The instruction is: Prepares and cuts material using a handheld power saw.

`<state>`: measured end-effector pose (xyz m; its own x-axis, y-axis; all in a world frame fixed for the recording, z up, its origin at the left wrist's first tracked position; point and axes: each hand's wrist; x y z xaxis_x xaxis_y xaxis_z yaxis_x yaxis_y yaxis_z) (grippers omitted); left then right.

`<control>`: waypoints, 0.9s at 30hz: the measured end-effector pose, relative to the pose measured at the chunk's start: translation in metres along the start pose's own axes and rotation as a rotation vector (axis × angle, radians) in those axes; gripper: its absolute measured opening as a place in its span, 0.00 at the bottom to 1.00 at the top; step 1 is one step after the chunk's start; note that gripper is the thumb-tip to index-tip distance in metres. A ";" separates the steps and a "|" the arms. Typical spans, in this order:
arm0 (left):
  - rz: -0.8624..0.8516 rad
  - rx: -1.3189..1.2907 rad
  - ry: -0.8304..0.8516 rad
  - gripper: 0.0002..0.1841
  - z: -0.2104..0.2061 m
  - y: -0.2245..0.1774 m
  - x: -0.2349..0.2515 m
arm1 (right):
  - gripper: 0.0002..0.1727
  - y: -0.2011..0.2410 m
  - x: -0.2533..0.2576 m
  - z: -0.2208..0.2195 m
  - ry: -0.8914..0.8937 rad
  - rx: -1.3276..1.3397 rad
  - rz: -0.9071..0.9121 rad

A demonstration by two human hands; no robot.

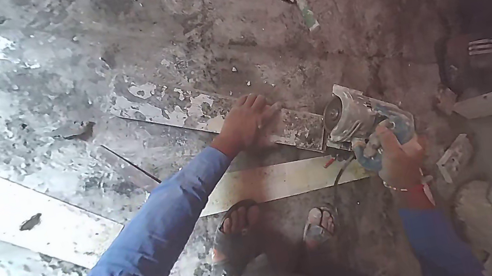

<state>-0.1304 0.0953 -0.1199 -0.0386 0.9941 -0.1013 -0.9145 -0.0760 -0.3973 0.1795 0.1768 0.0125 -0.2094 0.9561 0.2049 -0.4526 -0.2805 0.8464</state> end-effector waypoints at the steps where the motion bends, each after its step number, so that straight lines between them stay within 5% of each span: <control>1: 0.002 -0.002 0.002 0.55 0.000 0.000 0.000 | 0.16 0.001 0.000 0.000 -0.005 -0.003 -0.004; 27: 0.015 -0.050 -0.011 0.48 0.005 0.000 -0.007 | 0.21 -0.003 -0.005 -0.012 -0.005 -0.096 0.018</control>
Point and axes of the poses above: each hand's wrist, its own x-axis towards the middle knuckle, its own z-axis out of the back of the hand, y = z × x, and after that the axes turned 14 degrees about z, right-handed
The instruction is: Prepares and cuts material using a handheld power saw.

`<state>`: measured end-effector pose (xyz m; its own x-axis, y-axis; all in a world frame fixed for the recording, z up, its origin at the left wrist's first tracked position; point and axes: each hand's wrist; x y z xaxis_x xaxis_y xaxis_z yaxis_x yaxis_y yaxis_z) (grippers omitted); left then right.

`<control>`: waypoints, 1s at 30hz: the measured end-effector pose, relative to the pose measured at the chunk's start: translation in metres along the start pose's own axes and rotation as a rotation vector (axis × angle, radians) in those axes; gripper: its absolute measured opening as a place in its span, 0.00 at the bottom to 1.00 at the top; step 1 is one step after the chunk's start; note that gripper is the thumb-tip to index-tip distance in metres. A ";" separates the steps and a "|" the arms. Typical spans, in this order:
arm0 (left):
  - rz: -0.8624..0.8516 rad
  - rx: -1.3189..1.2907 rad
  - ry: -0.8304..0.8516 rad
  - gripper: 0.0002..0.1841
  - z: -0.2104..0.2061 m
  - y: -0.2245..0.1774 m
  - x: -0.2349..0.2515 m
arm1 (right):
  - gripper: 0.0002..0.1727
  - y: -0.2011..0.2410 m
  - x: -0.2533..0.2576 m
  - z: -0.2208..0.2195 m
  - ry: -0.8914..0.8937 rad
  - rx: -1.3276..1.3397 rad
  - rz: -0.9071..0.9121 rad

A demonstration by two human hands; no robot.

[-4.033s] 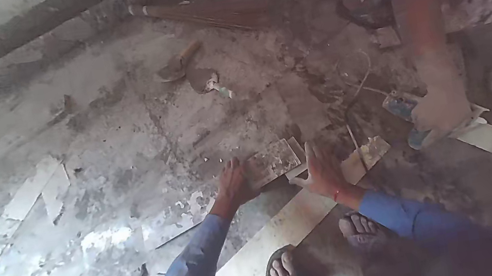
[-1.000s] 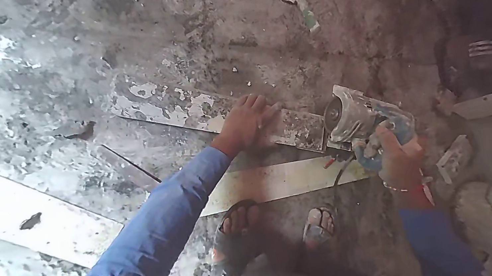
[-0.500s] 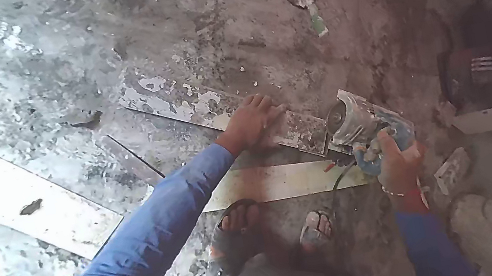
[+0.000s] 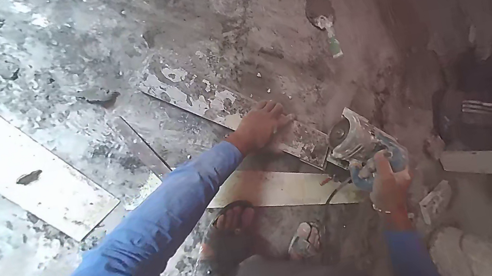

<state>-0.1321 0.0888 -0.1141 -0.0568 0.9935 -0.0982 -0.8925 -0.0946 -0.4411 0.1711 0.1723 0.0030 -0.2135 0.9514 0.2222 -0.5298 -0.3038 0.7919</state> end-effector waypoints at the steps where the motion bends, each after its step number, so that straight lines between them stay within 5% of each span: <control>1: 0.001 -0.010 0.003 0.48 0.000 0.000 0.000 | 0.22 0.001 -0.001 -0.001 -0.005 -0.003 0.001; 21: -0.015 -0.010 -0.019 0.47 -0.009 0.005 0.002 | 0.11 -0.003 -0.016 0.002 0.015 0.068 0.061; 30: -0.016 -0.043 -0.053 0.46 -0.008 0.004 -0.001 | 0.18 -0.004 -0.021 0.002 -0.008 -0.017 0.059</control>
Point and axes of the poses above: each hand's wrist, its own x-axis towards the middle knuckle, its own z-axis out of the back of the hand, y = z × x, and after that the axes turned 14 degrees about z, right-handed
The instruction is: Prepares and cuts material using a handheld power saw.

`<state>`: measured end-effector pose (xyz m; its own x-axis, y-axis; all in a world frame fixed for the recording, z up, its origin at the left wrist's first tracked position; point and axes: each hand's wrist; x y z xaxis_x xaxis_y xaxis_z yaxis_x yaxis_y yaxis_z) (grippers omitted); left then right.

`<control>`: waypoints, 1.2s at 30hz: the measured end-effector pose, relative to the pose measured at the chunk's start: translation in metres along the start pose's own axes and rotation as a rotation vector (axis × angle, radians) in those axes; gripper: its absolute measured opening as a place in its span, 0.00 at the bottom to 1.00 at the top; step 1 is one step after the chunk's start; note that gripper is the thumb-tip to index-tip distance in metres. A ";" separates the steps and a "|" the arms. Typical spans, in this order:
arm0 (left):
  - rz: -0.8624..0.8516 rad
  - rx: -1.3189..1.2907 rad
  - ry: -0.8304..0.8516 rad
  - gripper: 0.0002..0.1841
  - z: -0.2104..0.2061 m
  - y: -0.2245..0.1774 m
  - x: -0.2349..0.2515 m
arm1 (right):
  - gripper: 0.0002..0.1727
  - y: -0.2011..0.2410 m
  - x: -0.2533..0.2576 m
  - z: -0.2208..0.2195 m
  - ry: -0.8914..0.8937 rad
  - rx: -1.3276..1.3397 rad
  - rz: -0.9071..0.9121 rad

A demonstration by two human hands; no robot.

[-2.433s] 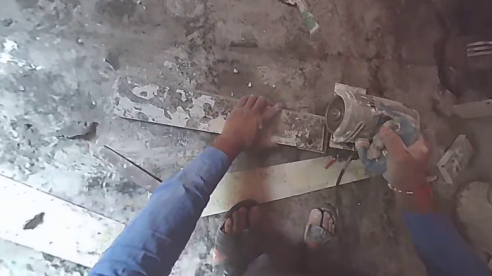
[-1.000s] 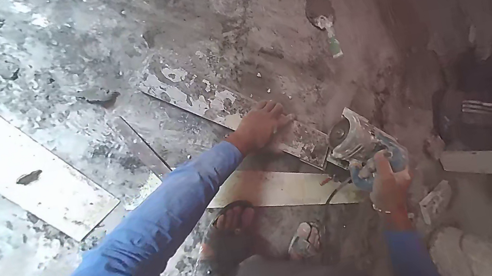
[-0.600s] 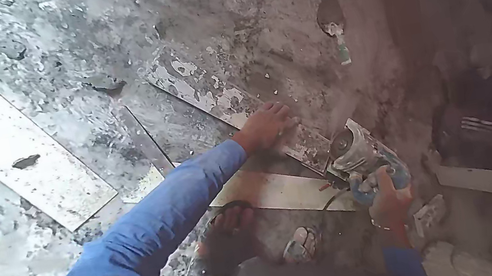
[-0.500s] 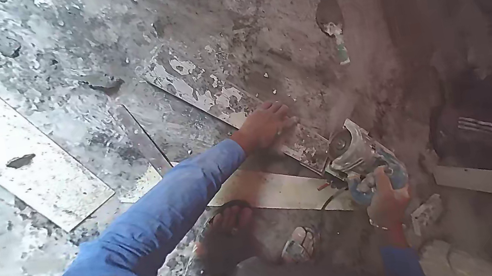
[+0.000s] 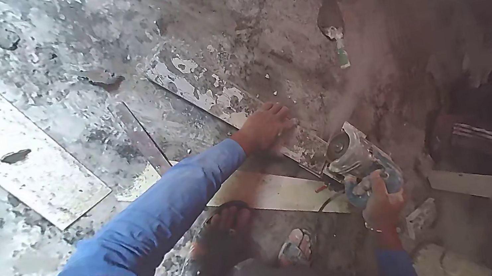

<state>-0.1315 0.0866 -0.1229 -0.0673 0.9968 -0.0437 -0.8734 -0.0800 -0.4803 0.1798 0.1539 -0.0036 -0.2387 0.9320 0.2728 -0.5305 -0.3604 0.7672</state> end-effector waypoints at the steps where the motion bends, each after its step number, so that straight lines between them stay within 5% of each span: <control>1: 0.001 0.003 -0.002 0.47 0.000 0.001 0.000 | 0.18 -0.001 0.000 -0.001 0.000 0.004 0.007; 13: 0.018 0.041 0.042 0.47 0.001 -0.001 0.002 | 0.17 0.009 -0.004 -0.002 -0.022 0.005 0.006; 18: 0.037 0.003 0.041 0.38 0.001 -0.002 0.001 | 0.14 0.006 -0.007 -0.001 -0.028 0.031 -0.028; 23: 0.029 0.022 0.029 0.49 0.000 -0.001 0.001 | 0.11 -0.003 -0.010 0.002 0.003 0.064 0.007; 36: 0.012 0.046 0.046 0.48 0.003 0.000 0.002 | 0.11 -0.001 -0.018 0.004 -0.006 0.033 0.003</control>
Point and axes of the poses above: each hand's wrist, its own x-axis towards the middle knuckle, its own z-axis out of the back of the hand, y = z × x, and after that the axes turned 14 degrees about z, right-handed
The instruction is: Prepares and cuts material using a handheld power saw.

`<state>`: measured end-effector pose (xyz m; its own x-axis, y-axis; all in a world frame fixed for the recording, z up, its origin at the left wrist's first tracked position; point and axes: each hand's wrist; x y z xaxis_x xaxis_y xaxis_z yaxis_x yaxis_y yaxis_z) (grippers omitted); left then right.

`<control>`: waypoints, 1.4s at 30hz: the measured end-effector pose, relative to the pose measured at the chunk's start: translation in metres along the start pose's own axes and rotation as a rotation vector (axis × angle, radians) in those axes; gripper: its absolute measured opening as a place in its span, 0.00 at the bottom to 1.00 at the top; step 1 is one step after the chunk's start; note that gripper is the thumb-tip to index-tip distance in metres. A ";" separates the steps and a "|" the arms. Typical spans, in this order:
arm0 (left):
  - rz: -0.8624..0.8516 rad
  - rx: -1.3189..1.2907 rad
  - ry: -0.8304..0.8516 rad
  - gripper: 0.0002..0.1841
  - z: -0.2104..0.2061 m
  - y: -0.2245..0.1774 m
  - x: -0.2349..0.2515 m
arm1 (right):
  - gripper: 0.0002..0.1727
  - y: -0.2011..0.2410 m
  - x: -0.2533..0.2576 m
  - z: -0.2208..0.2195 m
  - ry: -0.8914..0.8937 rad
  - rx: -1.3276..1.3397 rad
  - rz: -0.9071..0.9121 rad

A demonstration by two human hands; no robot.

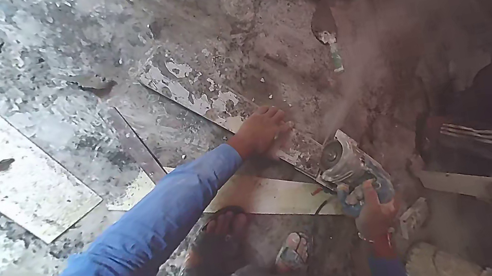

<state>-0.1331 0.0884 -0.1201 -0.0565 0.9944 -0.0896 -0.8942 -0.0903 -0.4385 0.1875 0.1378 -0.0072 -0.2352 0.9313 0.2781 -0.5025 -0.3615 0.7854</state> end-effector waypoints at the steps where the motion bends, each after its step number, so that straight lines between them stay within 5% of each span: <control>1: 0.000 -0.009 0.000 0.50 -0.001 0.000 0.000 | 0.11 -0.001 -0.001 0.001 -0.005 0.002 -0.003; 21: 0.018 -0.054 0.027 0.48 0.001 -0.001 0.002 | 0.14 -0.002 -0.012 0.004 -0.022 -0.013 -0.016; 32: 0.038 -0.036 0.056 0.32 0.003 -0.002 0.002 | 0.15 -0.003 -0.015 0.007 -0.026 -0.047 -0.004; 38: 0.044 -0.031 0.078 0.34 0.001 -0.003 0.003 | 0.15 -0.009 -0.019 0.011 -0.016 -0.032 -0.020; 42: 0.057 -0.032 0.089 0.44 -0.004 -0.001 0.004 | 0.13 0.001 -0.018 0.006 -0.037 -0.002 -0.030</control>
<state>-0.1308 0.0924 -0.1233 -0.0658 0.9789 -0.1934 -0.8760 -0.1495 -0.4585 0.1968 0.1212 -0.0083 -0.1892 0.9426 0.2751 -0.5108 -0.3338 0.7923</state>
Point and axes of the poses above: each hand's wrist, its own x-axis towards the middle knuckle, its own z-axis out of the back of the hand, y = z × x, and after that the axes turned 14 degrees about z, right-handed
